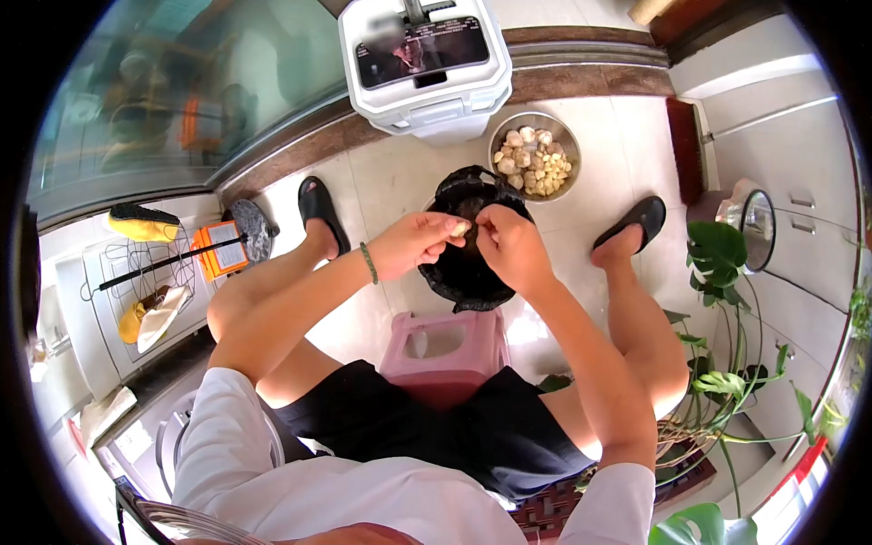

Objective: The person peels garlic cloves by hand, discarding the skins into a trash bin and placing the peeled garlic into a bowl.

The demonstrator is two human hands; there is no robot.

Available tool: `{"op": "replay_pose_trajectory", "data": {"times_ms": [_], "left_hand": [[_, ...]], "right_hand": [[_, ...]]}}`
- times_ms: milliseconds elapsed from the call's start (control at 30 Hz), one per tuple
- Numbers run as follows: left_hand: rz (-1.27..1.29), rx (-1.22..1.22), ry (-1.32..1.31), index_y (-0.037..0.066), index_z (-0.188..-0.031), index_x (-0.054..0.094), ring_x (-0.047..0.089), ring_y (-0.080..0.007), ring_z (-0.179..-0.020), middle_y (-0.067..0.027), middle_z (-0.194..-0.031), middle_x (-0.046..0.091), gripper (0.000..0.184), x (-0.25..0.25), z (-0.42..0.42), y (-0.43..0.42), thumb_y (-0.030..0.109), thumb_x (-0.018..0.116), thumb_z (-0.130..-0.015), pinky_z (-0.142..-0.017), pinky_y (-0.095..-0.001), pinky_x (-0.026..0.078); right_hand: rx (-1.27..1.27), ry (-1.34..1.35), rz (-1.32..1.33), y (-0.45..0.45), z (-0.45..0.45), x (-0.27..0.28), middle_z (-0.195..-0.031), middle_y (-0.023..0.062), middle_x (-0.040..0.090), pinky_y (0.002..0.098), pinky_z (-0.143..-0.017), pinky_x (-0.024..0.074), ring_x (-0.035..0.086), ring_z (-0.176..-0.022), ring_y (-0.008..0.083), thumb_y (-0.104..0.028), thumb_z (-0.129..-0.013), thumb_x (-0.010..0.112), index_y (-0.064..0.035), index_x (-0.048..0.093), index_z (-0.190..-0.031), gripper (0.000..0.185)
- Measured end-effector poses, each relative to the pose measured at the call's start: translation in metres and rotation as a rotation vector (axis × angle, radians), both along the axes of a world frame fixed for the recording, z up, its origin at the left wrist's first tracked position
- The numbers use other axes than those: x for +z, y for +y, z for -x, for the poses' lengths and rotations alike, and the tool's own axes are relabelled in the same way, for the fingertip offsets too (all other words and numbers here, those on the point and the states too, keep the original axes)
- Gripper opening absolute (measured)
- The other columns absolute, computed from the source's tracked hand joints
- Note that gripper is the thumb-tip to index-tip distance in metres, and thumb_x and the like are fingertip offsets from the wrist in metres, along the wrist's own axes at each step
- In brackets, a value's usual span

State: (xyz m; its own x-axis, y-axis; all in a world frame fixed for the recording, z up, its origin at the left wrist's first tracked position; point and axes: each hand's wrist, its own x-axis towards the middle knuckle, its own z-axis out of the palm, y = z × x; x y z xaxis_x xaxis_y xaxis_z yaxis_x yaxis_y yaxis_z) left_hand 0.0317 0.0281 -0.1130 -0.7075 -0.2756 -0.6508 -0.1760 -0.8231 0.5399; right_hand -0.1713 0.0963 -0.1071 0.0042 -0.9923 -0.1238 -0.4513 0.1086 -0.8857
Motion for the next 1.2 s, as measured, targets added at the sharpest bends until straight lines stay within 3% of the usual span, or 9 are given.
{"op": "replay_pose_trajectory", "data": {"times_ms": [167,333,433,567,767,1033,1200], "left_hand": [[-0.164,0.148,0.095,0.011,-0.109,0.059,0.037,-0.0023,-0.065,0.0047,-0.089,0.048,0.028,0.003,-0.001,-0.005,0.036,0.054,-0.099,-0.056,-0.0172,0.033],[-0.202,0.170,0.105,0.012,-0.103,0.057,0.037,-0.0024,-0.064,0.0037,-0.089,0.050,0.021,0.007,-0.001,-0.007,0.032,0.058,-0.098,-0.054,-0.0177,0.033],[-0.216,0.177,0.124,0.013,-0.098,0.057,0.036,-0.0024,-0.064,0.0032,-0.089,0.050,0.017,0.003,-0.002,-0.004,0.030,0.059,-0.098,-0.053,-0.0176,0.032],[-0.207,0.192,0.159,0.013,-0.092,0.056,0.036,-0.0025,-0.064,0.0032,-0.087,0.050,0.018,0.002,-0.002,-0.004,0.030,0.058,-0.098,-0.053,-0.0170,0.031],[-0.192,0.179,0.158,0.014,-0.088,0.054,0.036,-0.0031,-0.064,0.0018,-0.088,0.057,0.018,0.000,0.001,-0.001,0.028,0.058,-0.098,-0.052,-0.0194,0.030],[-0.169,0.288,0.156,0.013,-0.089,0.054,0.037,-0.0034,-0.064,0.0060,-0.081,0.051,0.015,-0.003,0.007,0.011,0.023,0.060,-0.098,-0.054,-0.0201,0.032],[-0.115,0.329,0.125,0.012,-0.092,0.056,0.039,-0.0035,-0.065,0.0059,-0.080,0.051,0.012,0.000,0.010,0.013,0.022,0.057,-0.099,-0.056,-0.0194,0.034]], "right_hand": [[0.026,-0.094,-0.019,0.002,-0.004,0.004,-0.077,0.0119,0.062,0.0323,-0.062,0.0511,0.064,-0.067,0.0234,0.001,-0.080,0.062,0.0006,0.060,-0.088,0.009],[0.009,-0.146,0.222,-0.002,-0.013,0.017,-0.082,0.0100,0.060,0.0290,-0.061,0.0517,0.063,-0.066,0.0200,0.003,-0.078,0.065,0.0005,0.062,-0.087,0.010],[0.022,-0.154,0.206,-0.002,-0.014,0.026,-0.084,0.0100,0.060,0.0275,-0.066,0.0531,0.063,-0.074,0.0185,0.008,-0.079,0.064,0.0046,0.061,-0.092,0.013],[0.023,-0.205,0.208,-0.002,-0.015,0.020,-0.085,0.0103,0.061,0.0272,-0.065,0.0531,0.064,-0.074,0.0183,0.008,-0.081,0.063,0.0043,0.062,-0.093,0.013],[-0.009,-0.151,0.246,-0.002,-0.018,0.014,-0.081,0.0094,0.062,0.0306,-0.056,0.0501,0.063,-0.063,0.0209,0.003,-0.081,0.065,0.0008,0.063,-0.090,0.010],[-0.048,0.055,0.334,-0.001,-0.026,0.013,-0.079,0.0101,0.060,0.0329,-0.056,0.0506,0.063,-0.063,0.0262,0.003,-0.076,0.067,-0.0012,0.061,-0.087,0.013],[-0.062,0.015,0.302,-0.001,-0.027,0.011,-0.078,0.0106,0.060,0.0297,-0.059,0.0527,0.065,-0.066,0.0219,0.004,-0.080,0.066,0.0011,0.059,-0.086,0.009]]}}
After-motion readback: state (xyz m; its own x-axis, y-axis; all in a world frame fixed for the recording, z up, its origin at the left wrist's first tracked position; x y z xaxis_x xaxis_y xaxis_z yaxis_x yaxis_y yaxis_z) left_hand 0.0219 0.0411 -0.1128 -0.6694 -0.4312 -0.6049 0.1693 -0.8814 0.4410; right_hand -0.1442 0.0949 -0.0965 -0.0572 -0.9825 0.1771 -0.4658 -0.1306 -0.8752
